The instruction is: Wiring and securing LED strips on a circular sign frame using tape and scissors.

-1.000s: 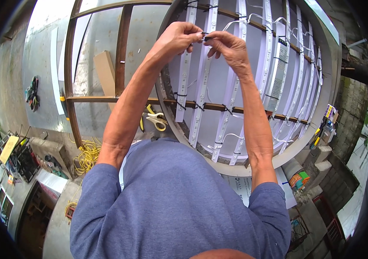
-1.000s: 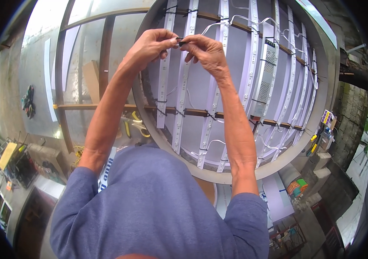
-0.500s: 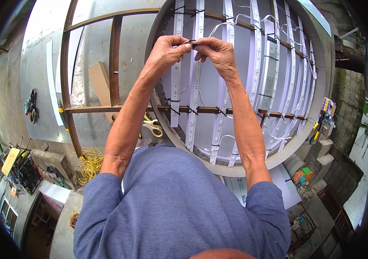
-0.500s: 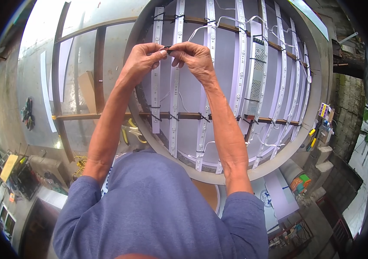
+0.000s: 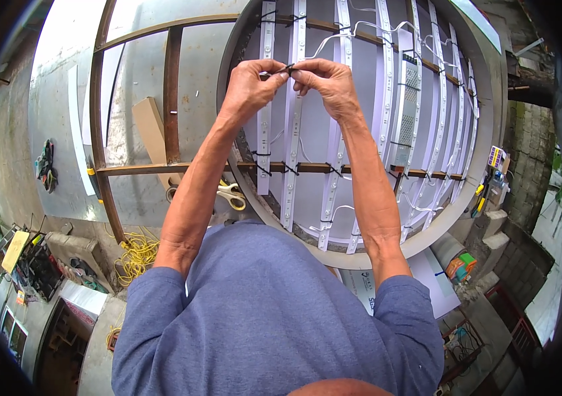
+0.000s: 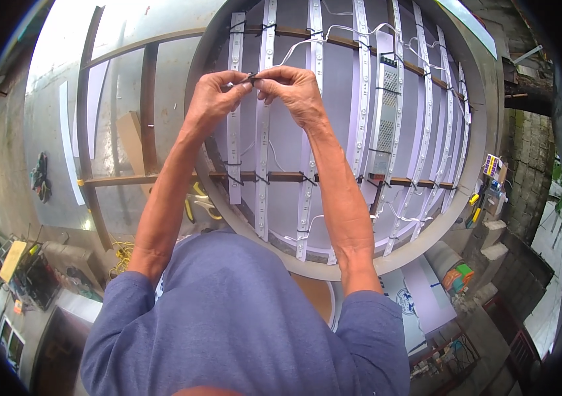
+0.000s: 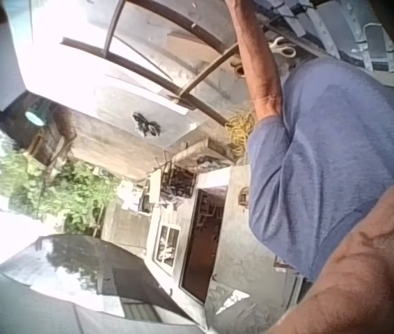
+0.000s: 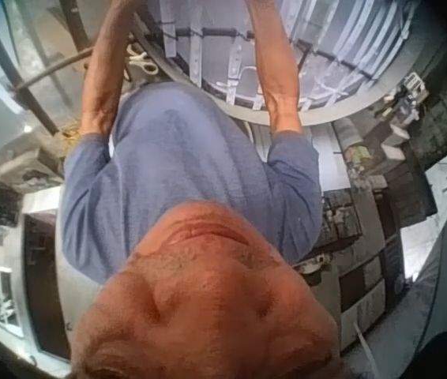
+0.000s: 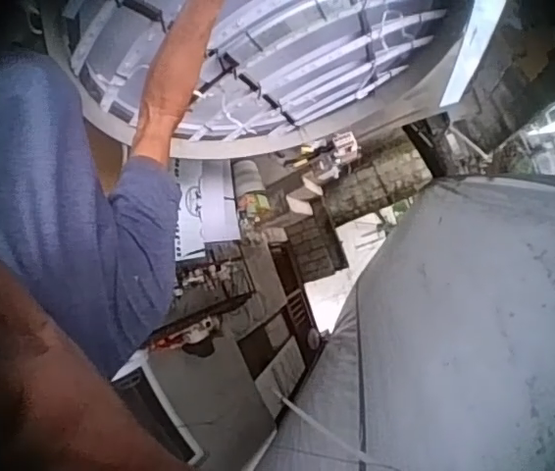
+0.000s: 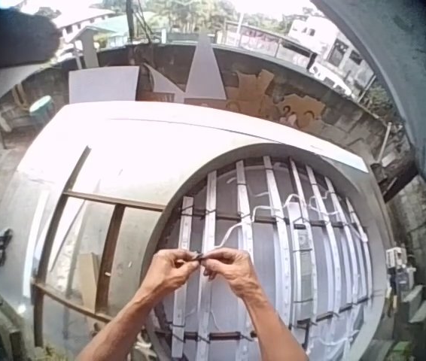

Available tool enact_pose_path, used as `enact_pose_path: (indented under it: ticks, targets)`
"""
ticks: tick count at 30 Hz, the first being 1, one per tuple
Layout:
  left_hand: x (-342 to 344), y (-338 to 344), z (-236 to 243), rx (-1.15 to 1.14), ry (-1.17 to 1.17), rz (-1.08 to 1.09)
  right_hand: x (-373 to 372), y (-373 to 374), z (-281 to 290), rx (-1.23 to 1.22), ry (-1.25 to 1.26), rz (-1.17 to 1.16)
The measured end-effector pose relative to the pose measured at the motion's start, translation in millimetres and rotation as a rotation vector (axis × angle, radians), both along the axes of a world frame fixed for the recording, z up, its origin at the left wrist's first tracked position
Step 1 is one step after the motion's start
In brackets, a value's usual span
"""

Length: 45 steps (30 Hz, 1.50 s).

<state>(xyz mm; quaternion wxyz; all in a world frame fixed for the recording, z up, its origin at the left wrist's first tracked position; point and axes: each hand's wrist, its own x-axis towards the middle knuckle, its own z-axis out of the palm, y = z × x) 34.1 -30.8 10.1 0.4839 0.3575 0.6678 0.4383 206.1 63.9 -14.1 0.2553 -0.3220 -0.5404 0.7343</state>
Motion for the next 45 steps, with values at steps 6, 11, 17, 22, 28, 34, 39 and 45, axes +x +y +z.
enact_pose_path:
  ticks: [6,11,17,22,28,34,39,45]
  targets:
    - [-3,1,-3,-0.006,-0.107,-0.009,-3,-4,0,-0.001,-0.033,-0.083]
    - [-4,-1,-8,0.015,-0.235,0.051,-6,-9,3,-0.011,-0.039,-0.12]
    - [-6,-1,-16,0.036,-0.337,0.064,-5,-9,-7,-0.033,0.026,-0.137]
    - [-7,-3,-18,0.071,-0.287,0.033,-5,-10,-6,0.004,0.037,-0.136]
    - [-9,-2,-21,0.049,-0.228,-0.001,-5,-12,-9,0.046,0.006,-0.16]
    - [-13,-3,-21,0.073,-0.18,-0.037,-4,-11,-8,0.097,-0.012,-0.107]
    - [-15,0,-16,0.055,-0.187,-0.067,-2,-11,-8,0.119,-0.004,-0.093]
    - [-23,3,-13,0.045,-0.103,-0.097,8,-11,9,0.107,-0.065,-0.121]
